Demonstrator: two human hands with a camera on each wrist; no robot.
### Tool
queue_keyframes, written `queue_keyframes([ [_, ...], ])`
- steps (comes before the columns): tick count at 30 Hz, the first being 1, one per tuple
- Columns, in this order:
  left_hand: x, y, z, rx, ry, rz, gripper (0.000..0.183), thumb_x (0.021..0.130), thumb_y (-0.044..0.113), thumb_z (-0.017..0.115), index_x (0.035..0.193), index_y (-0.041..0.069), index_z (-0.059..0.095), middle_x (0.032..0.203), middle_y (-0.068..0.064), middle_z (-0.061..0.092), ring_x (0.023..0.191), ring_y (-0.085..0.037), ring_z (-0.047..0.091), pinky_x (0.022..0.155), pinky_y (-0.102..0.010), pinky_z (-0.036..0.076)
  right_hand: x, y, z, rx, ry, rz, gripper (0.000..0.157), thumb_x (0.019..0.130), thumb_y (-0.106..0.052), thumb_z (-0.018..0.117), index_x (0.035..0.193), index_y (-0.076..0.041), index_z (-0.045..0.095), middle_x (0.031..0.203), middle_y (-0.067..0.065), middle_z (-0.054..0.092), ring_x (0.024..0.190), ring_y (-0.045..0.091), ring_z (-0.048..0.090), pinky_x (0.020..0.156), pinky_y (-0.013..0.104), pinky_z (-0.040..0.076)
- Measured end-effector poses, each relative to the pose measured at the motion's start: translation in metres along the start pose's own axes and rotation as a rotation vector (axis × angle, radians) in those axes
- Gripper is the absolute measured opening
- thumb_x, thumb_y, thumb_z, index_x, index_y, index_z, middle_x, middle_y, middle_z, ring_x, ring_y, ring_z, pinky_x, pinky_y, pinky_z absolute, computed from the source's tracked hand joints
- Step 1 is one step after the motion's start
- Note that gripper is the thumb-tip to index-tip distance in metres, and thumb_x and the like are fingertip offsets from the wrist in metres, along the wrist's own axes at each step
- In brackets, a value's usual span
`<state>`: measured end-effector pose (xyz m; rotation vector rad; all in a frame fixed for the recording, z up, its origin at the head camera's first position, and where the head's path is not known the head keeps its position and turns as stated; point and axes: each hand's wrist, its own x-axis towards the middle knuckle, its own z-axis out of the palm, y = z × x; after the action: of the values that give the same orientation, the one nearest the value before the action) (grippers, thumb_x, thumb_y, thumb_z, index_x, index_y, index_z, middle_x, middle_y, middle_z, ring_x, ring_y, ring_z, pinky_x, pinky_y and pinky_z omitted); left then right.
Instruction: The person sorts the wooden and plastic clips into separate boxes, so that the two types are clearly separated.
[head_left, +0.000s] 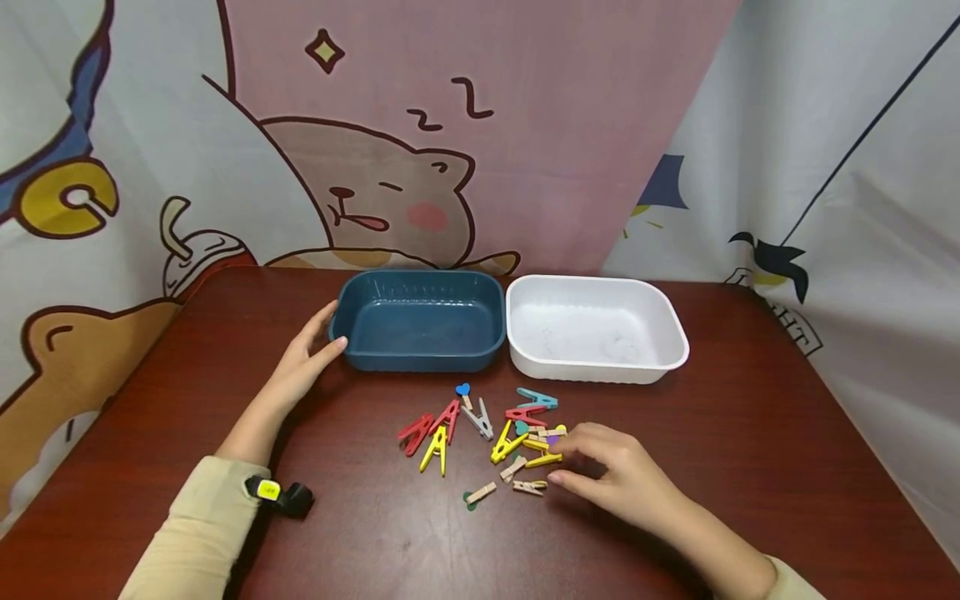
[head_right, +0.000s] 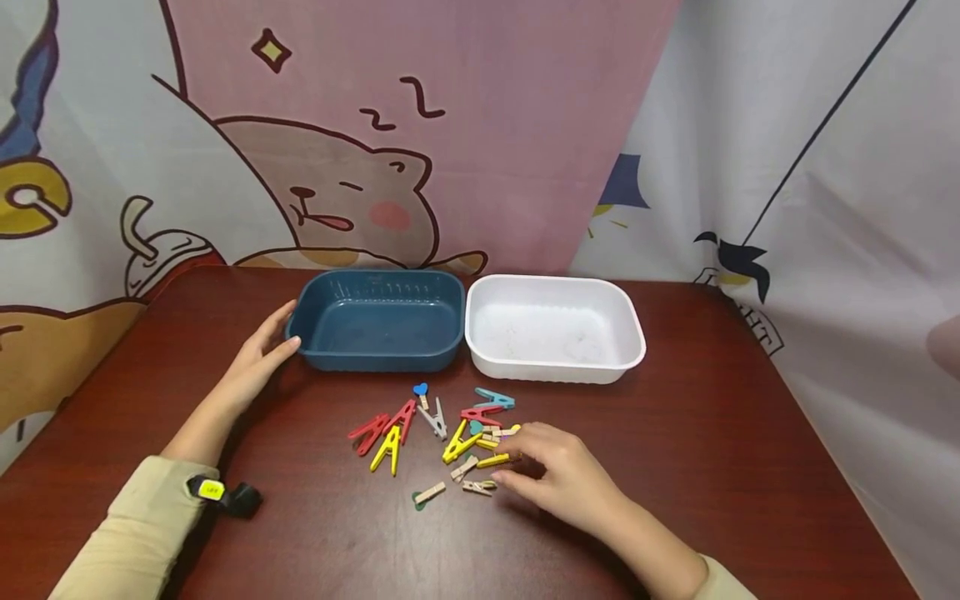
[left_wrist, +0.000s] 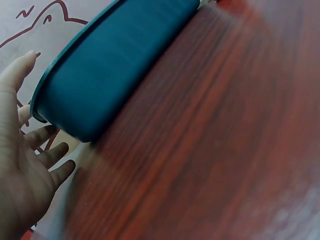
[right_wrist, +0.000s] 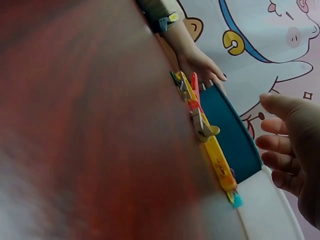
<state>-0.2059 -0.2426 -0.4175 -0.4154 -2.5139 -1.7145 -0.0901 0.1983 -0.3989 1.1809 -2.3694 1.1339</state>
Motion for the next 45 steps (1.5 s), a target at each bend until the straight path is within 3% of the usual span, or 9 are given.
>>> queue_keyframes([
  [6,0.001,0.001,0.001,-0.01,-0.005,-0.003,0.066,0.097,0.02,0.056,0.153,0.013,0.022,0.151,-0.016,0.029,0.13,-0.035,0.035,0.104,-0.055,0.026,-0.006,0.003,0.006,0.036,-0.034,0.007,0.029,0.071,-0.011,0.085,0.096,-0.014,0.07,0.082,-0.009,0.06,0.071,0.005,0.054,0.061,0.015,0.042],
  [19,0.0,-0.004,0.003,-0.035,0.001,-0.019,0.07,0.095,0.013,0.059,0.153,0.011,0.02,0.15,-0.02,0.03,0.133,-0.036,0.032,0.106,-0.056,0.023,-0.015,0.008,0.021,0.046,-0.071,0.026,0.026,0.073,-0.017,0.084,0.096,-0.017,0.072,0.079,-0.012,0.058,0.065,0.002,0.05,0.056,0.008,0.037],
  [27,0.001,-0.004,0.004,-0.03,-0.006,-0.02,0.07,0.095,0.013,0.059,0.154,0.011,0.019,0.15,-0.021,0.029,0.132,-0.037,0.032,0.105,-0.057,0.024,-0.018,0.014,0.028,0.035,-0.078,-0.009,0.024,0.074,-0.016,0.083,0.095,-0.017,0.071,0.078,-0.012,0.055,0.064,-0.001,0.049,0.056,0.008,0.037],
  [37,-0.006,0.028,0.005,-0.044,-0.024,-0.033,0.068,0.095,0.008,0.057,0.151,-0.002,0.018,0.149,-0.028,0.026,0.133,-0.044,0.028,0.105,-0.06,0.021,-0.018,0.013,0.033,0.0,-0.08,-0.02,0.016,0.077,-0.012,0.08,0.087,-0.019,0.069,0.077,-0.013,0.055,0.066,-0.001,0.049,0.057,0.008,0.038],
  [41,-0.004,0.02,0.004,-0.043,-0.023,-0.039,0.07,0.095,0.011,0.058,0.152,0.002,0.018,0.15,-0.025,0.026,0.134,-0.042,0.028,0.106,-0.059,0.022,-0.019,0.013,0.033,-0.003,-0.081,0.003,0.014,0.077,-0.012,0.08,0.086,-0.018,0.071,0.076,-0.014,0.055,0.067,-0.001,0.049,0.057,0.008,0.038],
  [45,-0.001,0.009,0.004,-0.036,-0.022,-0.041,0.071,0.095,0.013,0.059,0.153,0.006,0.018,0.151,-0.023,0.026,0.135,-0.04,0.027,0.106,-0.058,0.022,-0.019,0.015,0.033,0.006,-0.065,-0.03,0.013,0.079,-0.013,0.079,0.086,-0.018,0.07,0.076,-0.013,0.055,0.066,0.0,0.049,0.057,0.008,0.038],
])
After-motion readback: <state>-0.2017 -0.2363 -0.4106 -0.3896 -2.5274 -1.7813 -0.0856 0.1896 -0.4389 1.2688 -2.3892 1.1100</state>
